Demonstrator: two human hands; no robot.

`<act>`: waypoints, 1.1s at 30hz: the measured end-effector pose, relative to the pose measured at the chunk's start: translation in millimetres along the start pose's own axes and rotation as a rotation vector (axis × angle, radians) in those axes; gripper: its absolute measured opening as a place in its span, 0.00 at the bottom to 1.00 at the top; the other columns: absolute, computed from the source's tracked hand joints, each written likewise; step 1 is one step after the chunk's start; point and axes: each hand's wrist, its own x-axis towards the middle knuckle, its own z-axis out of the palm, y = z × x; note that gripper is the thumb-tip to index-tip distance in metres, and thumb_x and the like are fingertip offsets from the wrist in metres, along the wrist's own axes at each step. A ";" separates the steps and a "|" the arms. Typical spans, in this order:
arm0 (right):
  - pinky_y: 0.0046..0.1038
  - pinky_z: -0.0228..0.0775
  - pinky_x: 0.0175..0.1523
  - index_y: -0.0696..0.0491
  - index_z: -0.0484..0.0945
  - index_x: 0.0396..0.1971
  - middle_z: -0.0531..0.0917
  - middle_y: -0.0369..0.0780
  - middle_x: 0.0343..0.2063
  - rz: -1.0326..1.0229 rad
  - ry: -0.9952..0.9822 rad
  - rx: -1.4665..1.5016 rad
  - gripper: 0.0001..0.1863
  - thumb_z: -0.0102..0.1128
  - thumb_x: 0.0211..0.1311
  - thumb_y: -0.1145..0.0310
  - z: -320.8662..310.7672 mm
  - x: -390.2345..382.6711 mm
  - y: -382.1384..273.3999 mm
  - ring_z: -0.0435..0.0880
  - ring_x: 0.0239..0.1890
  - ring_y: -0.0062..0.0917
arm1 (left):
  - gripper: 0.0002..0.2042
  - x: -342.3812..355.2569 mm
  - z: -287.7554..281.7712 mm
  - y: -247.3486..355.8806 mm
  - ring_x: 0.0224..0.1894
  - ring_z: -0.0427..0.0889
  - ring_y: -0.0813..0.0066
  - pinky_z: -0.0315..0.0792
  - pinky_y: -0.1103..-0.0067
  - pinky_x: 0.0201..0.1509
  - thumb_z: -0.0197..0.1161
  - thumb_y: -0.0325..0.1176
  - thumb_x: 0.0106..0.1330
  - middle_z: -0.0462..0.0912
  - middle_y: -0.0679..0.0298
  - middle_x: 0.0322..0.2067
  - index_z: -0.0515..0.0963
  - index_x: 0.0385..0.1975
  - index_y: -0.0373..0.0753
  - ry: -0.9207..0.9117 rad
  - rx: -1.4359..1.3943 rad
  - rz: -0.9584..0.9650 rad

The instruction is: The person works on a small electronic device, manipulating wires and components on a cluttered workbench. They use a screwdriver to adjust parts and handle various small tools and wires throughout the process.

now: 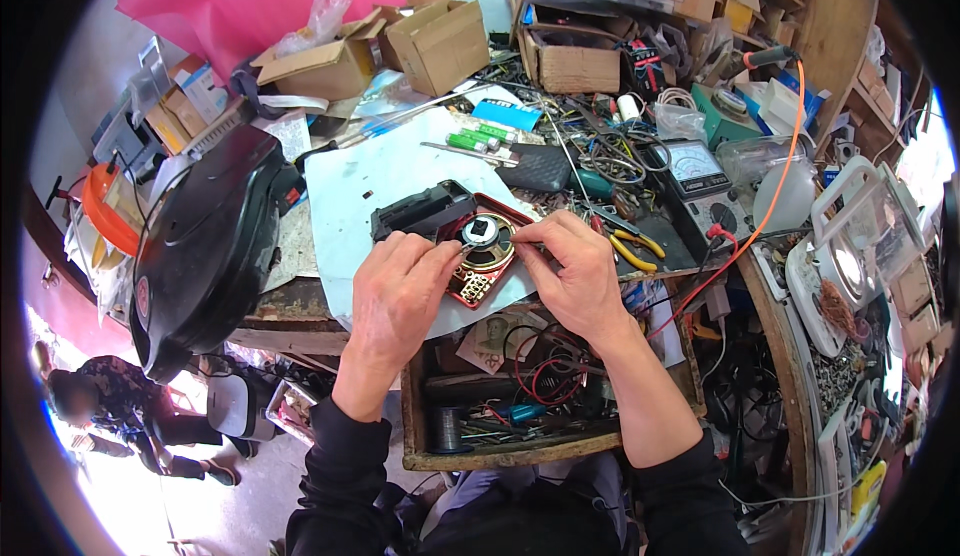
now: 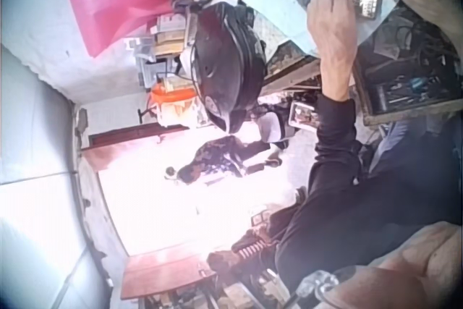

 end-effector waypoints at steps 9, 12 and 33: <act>0.36 0.78 0.42 0.57 0.86 0.39 0.85 0.44 0.33 -0.007 -0.005 0.000 0.05 0.70 0.64 0.78 0.8 0.3 0.5 0.87 0.36 0.41 | 0.09 2.6 0.4 3.3 0.33 0.81 0.61 0.75 0.67 0.37 0.75 0.25 0.63 0.83 0.62 0.31 0.88 0.42 0.36 -0.012 0.029 -0.006; 0.36 0.78 0.41 0.57 0.86 0.39 0.85 0.44 0.33 -0.002 -0.008 0.004 0.05 0.70 0.64 0.78 1.0 0.0 0.9 0.87 0.36 0.41 | 0.09 2.5 1.6 3.5 0.33 0.81 0.61 0.75 0.67 0.37 0.75 0.25 0.63 0.83 0.61 0.31 0.88 0.42 0.36 -0.004 0.021 -0.015; 0.36 0.79 0.42 0.57 0.86 0.39 0.85 0.44 0.33 0.006 -0.020 -0.001 0.05 0.71 0.64 0.77 -0.2 0.1 -0.2 0.88 0.37 0.41 | 0.09 0.6 3.6 3.3 0.34 0.82 0.62 0.76 0.68 0.36 0.75 0.25 0.64 0.83 0.62 0.32 0.88 0.43 0.36 -0.007 0.031 -0.046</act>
